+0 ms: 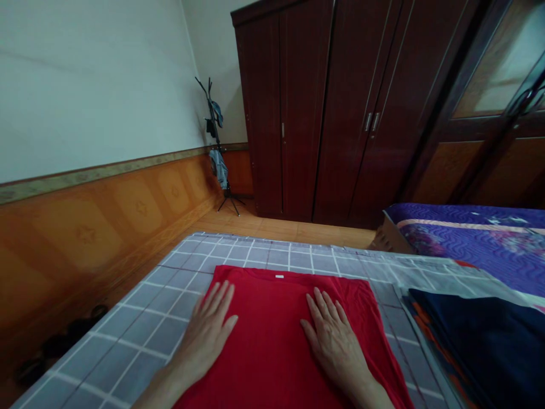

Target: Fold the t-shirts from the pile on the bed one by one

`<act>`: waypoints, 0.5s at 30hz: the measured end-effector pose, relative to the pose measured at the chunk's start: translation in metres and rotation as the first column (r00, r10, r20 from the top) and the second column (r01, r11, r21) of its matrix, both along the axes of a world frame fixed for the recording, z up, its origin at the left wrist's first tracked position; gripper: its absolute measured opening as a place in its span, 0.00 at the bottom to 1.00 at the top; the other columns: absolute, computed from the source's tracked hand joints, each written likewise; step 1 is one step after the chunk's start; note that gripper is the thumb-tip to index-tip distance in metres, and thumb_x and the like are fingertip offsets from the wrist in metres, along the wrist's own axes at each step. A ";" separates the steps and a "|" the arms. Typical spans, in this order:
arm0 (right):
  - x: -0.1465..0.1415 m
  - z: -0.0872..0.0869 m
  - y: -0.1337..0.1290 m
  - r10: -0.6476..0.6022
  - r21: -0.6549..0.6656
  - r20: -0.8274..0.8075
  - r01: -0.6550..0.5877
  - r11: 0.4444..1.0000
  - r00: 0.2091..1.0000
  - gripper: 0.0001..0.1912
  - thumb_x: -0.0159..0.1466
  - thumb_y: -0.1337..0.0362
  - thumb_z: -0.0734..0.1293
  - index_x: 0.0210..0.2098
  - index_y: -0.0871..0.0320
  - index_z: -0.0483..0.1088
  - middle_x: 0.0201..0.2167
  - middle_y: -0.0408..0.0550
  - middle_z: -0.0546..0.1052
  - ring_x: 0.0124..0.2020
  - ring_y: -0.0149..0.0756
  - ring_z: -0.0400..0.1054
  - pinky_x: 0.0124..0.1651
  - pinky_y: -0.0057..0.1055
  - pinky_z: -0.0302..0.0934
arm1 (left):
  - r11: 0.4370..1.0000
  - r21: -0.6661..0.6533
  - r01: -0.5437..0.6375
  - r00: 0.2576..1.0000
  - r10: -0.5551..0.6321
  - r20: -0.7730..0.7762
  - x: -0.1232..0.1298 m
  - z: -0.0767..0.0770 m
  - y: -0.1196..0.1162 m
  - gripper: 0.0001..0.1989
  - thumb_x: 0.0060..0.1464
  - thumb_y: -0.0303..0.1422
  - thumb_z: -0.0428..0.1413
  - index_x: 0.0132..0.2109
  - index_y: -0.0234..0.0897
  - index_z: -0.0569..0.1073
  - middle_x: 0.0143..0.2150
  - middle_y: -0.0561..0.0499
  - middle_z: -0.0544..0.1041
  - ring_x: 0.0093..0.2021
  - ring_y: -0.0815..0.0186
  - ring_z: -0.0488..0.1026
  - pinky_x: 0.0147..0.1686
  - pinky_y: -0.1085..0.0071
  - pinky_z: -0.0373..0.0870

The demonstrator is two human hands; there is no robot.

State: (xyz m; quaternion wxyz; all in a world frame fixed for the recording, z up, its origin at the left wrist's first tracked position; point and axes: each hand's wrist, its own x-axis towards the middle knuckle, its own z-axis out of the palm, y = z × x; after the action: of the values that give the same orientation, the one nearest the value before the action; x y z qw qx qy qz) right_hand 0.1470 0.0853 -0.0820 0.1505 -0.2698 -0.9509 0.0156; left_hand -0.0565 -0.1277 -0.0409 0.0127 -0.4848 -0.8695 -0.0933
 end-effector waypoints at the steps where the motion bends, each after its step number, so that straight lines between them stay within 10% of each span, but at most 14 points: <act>1: 0.000 -0.002 0.001 0.004 0.014 -0.007 -0.004 1.000 1.000 0.29 0.66 0.53 0.56 0.61 0.61 0.60 0.64 0.56 0.55 0.65 0.50 0.48 0.63 0.51 0.47 | 0.993 0.008 0.118 0.990 -0.119 0.075 0.018 0.007 0.016 0.28 0.64 0.42 0.38 0.68 0.39 0.47 0.69 0.49 0.45 0.69 0.58 0.42 0.64 0.50 0.46; 7: 0.004 -0.014 0.008 0.110 0.092 -0.018 -0.108 0.990 0.994 0.25 0.66 0.57 0.57 0.60 0.60 0.62 0.64 0.56 0.56 0.65 0.52 0.46 0.62 0.53 0.48 | 0.853 -0.010 0.521 0.808 -0.490 0.326 0.072 0.005 0.093 0.35 0.62 0.51 0.37 0.68 0.38 0.39 0.70 0.48 0.38 0.69 0.60 0.35 0.66 0.54 0.36; 12: 0.002 -0.015 0.007 0.034 0.118 -0.028 -0.031 0.993 0.999 0.28 0.66 0.54 0.56 0.60 0.63 0.63 0.63 0.59 0.58 0.64 0.51 0.51 0.61 0.51 0.51 | 0.945 -0.079 0.319 0.921 -0.289 0.262 0.044 0.000 0.080 0.34 0.63 0.49 0.38 0.68 0.34 0.43 0.70 0.43 0.36 0.69 0.55 0.31 0.65 0.48 0.34; 15: 0.003 -0.020 0.009 0.072 0.163 -0.035 -0.066 0.985 0.997 0.26 0.65 0.55 0.56 0.59 0.60 0.63 0.63 0.56 0.57 0.65 0.51 0.49 0.61 0.51 0.51 | 0.864 -0.035 0.503 0.823 -0.466 0.326 0.046 0.001 0.065 0.33 0.63 0.49 0.39 0.68 0.40 0.41 0.70 0.48 0.38 0.69 0.58 0.33 0.66 0.51 0.34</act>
State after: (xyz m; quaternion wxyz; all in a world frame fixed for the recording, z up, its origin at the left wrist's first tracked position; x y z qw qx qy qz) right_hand 0.1500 0.0945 -0.1022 0.1905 -0.2233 -0.9546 -0.0508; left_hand -0.0103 -0.0629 -0.0401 -0.1754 -0.6692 -0.7128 -0.1152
